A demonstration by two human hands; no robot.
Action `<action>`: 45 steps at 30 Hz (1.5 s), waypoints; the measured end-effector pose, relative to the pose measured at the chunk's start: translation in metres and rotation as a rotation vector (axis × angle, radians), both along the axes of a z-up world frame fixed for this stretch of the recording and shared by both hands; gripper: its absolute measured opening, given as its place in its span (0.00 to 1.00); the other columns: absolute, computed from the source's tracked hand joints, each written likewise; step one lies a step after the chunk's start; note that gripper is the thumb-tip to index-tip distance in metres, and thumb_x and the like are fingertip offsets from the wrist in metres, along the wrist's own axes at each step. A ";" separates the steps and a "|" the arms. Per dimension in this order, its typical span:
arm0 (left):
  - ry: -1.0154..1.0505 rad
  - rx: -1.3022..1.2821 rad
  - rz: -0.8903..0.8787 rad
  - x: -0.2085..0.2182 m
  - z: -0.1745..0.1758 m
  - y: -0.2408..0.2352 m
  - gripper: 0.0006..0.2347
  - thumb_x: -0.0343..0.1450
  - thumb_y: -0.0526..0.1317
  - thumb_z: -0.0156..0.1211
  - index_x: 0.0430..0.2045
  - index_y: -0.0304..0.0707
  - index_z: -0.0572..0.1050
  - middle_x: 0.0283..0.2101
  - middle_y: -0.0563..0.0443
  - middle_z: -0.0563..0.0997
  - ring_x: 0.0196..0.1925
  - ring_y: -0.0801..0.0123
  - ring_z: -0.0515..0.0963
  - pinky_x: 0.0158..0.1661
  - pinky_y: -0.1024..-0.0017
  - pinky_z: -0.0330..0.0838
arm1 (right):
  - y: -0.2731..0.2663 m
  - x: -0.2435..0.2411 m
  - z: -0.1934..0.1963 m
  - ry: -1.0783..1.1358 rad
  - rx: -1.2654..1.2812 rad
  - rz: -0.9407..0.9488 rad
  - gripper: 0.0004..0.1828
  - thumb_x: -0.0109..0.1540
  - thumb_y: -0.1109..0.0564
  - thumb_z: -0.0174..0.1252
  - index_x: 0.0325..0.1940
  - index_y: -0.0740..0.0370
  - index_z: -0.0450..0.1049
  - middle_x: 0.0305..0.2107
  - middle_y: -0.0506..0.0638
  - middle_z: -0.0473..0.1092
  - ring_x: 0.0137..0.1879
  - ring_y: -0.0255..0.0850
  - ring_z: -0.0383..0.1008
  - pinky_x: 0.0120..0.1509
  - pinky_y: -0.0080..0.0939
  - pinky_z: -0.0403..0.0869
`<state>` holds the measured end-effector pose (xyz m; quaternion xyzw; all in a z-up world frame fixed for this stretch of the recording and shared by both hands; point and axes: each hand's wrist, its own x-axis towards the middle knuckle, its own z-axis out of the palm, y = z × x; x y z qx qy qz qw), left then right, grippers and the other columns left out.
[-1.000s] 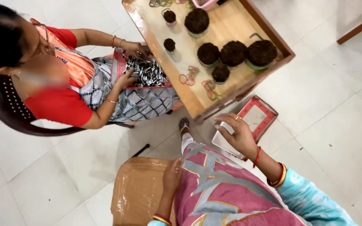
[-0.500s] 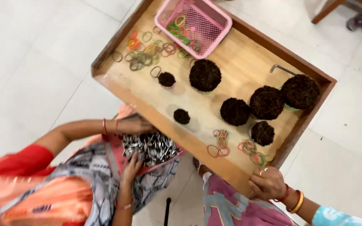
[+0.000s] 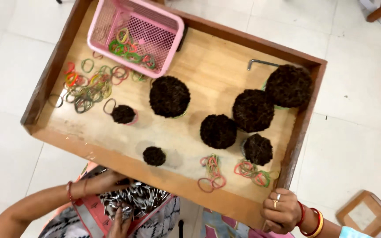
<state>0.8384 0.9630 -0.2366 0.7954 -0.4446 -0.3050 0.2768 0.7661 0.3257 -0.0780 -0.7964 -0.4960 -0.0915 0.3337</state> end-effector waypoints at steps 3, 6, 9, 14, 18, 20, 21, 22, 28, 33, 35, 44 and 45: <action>0.289 0.039 0.205 -0.027 0.047 0.019 0.08 0.66 0.37 0.73 0.35 0.38 0.82 0.41 0.50 0.87 0.43 0.63 0.88 0.45 0.68 0.82 | -0.002 -0.003 -0.011 -0.009 0.088 -0.001 0.07 0.55 0.51 0.55 0.28 0.55 0.75 0.23 0.45 0.68 0.26 0.39 0.68 0.30 0.40 0.64; 0.283 -0.062 0.169 -0.062 0.042 0.049 0.09 0.67 0.35 0.73 0.38 0.36 0.81 0.43 0.48 0.87 0.46 0.61 0.88 0.46 0.66 0.82 | -0.001 -0.007 -0.019 -0.053 0.168 0.006 0.08 0.56 0.52 0.53 0.28 0.55 0.75 0.23 0.46 0.69 0.26 0.40 0.68 0.31 0.41 0.64; 0.059 -0.056 0.248 -0.091 0.031 0.057 0.17 0.63 0.35 0.74 0.44 0.37 0.77 0.46 0.49 0.86 0.46 0.61 0.88 0.45 0.66 0.82 | 0.002 -0.013 -0.031 -0.100 0.263 -0.037 0.11 0.59 0.52 0.50 0.27 0.55 0.75 0.21 0.46 0.69 0.25 0.41 0.67 0.31 0.44 0.63; 0.314 -0.261 0.319 -0.186 0.154 -0.333 0.09 0.75 0.42 0.60 0.38 0.35 0.82 0.34 0.48 0.85 0.36 0.70 0.83 0.41 0.69 0.76 | 0.017 -0.030 -0.040 -0.086 0.492 -0.231 0.17 0.67 0.52 0.47 0.25 0.54 0.73 0.21 0.44 0.70 0.27 0.42 0.69 0.37 0.47 0.65; -0.454 -0.545 0.626 -0.093 0.175 -0.375 0.10 0.73 0.34 0.57 0.46 0.32 0.77 0.43 0.41 0.83 0.45 0.53 0.85 0.49 0.63 0.77 | 0.038 -0.067 -0.043 -0.192 0.426 -0.289 0.13 0.65 0.54 0.55 0.25 0.55 0.73 0.20 0.47 0.68 0.27 0.44 0.69 0.36 0.47 0.65; -0.866 -0.378 0.791 -0.019 0.155 -0.382 0.28 0.72 0.39 0.63 0.69 0.38 0.63 0.70 0.33 0.65 0.70 0.41 0.66 0.68 0.55 0.63 | 0.052 -0.087 -0.037 -0.260 0.282 -0.258 0.12 0.61 0.53 0.61 0.25 0.56 0.70 0.19 0.48 0.65 0.26 0.46 0.70 0.33 0.49 0.67; -0.897 -0.396 0.787 0.007 0.139 -0.385 0.28 0.72 0.39 0.63 0.69 0.38 0.63 0.70 0.33 0.65 0.70 0.41 0.66 0.68 0.55 0.63 | 0.053 -0.103 -0.050 -0.295 0.283 -0.253 0.12 0.61 0.53 0.61 0.25 0.56 0.70 0.19 0.48 0.65 0.26 0.46 0.70 0.33 0.49 0.67; -0.921 -0.187 0.841 0.039 0.129 -0.385 0.34 0.67 0.44 0.68 0.69 0.39 0.59 0.70 0.31 0.61 0.69 0.36 0.63 0.64 0.49 0.60 | 0.058 -0.115 -0.064 -0.325 0.230 -0.222 0.10 0.60 0.53 0.62 0.26 0.56 0.72 0.20 0.48 0.67 0.26 0.46 0.71 0.31 0.48 0.68; -0.855 0.141 0.927 0.099 0.117 -0.374 0.41 0.57 0.56 0.73 0.67 0.52 0.61 0.69 0.34 0.62 0.68 0.36 0.62 0.66 0.46 0.60 | 0.039 -0.146 -0.095 0.031 0.350 -0.435 0.10 0.62 0.56 0.62 0.26 0.55 0.76 0.22 0.49 0.73 0.29 0.48 0.76 0.33 0.49 0.74; -0.870 0.188 0.975 0.084 0.131 -0.362 0.38 0.56 0.57 0.75 0.62 0.53 0.66 0.67 0.35 0.65 0.65 0.38 0.63 0.63 0.45 0.59 | 0.038 -0.102 -0.010 -0.183 0.386 -0.329 0.11 0.59 0.58 0.61 0.23 0.59 0.71 0.20 0.53 0.67 0.27 0.52 0.72 0.32 0.53 0.69; -1.173 0.059 0.894 0.103 0.134 -0.368 0.31 0.63 0.57 0.73 0.56 0.46 0.70 0.61 0.37 0.70 0.66 0.39 0.67 0.64 0.46 0.63 | 0.049 -0.055 -0.005 -0.068 0.321 -0.571 0.10 0.63 0.51 0.61 0.33 0.59 0.76 0.28 0.54 0.73 0.34 0.54 0.75 0.37 0.54 0.72; -0.556 0.176 0.934 0.128 0.188 -0.477 0.46 0.54 0.59 0.76 0.68 0.54 0.59 0.65 0.30 0.63 0.60 0.34 0.70 0.55 0.49 0.70 | 0.060 -0.031 -0.008 0.054 0.095 -0.670 0.12 0.60 0.46 0.63 0.32 0.54 0.82 0.23 0.54 0.75 0.33 0.54 0.77 0.37 0.55 0.74; -0.556 0.167 0.927 0.141 0.171 -0.472 0.46 0.54 0.59 0.76 0.68 0.54 0.59 0.65 0.30 0.63 0.60 0.34 0.70 0.55 0.49 0.70 | 0.057 -0.033 -0.009 0.049 0.091 -0.679 0.12 0.60 0.46 0.63 0.32 0.54 0.82 0.23 0.54 0.75 0.33 0.54 0.77 0.37 0.55 0.74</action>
